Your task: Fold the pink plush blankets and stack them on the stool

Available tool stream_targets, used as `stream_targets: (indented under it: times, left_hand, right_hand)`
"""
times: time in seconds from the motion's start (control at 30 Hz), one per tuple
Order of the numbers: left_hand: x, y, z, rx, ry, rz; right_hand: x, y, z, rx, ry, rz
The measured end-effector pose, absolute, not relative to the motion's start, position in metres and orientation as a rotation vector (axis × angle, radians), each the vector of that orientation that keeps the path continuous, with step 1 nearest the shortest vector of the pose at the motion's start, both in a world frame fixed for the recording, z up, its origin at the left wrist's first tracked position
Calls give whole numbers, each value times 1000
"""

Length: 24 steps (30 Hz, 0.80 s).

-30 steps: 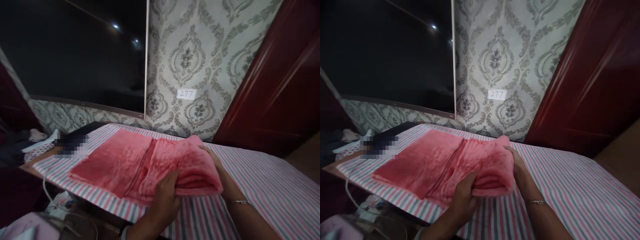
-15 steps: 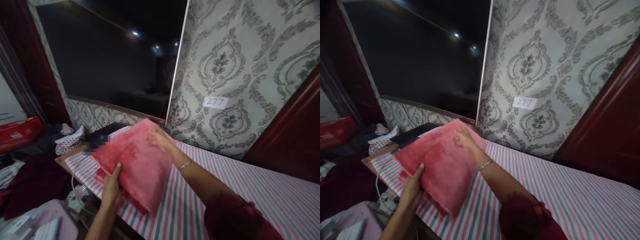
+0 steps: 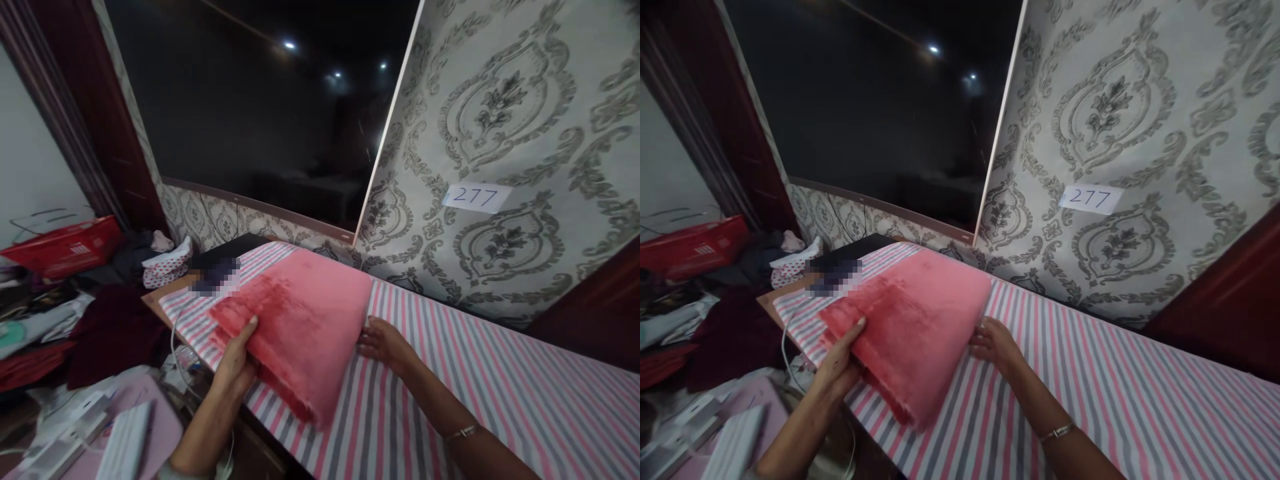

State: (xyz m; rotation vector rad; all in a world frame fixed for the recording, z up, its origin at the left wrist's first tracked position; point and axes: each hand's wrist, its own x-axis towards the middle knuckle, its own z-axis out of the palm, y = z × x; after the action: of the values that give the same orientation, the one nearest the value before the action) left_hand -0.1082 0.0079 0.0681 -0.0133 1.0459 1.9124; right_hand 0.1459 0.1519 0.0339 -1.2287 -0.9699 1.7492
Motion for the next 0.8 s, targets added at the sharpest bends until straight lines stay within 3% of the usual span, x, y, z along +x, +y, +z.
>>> stream_targets:
  times: [0.13,0.37,0.63,0.8]
  left_hand:
    - [-96,7,73,-15,1087,1906]
    - [-87,-1,68,12,1124,1905]
    - [-138,-38,51,163,1283,1748]
    - [-189,-30,64,447,1728,2172]
  right_hand:
    - [136,136,34,-1144,-1087,1976]
    - [119,133,36,-1112,-995,1898]
    - [117,133,34,-1069,-1003,1919]
    - [110,127,36,-1050,-981,1909]
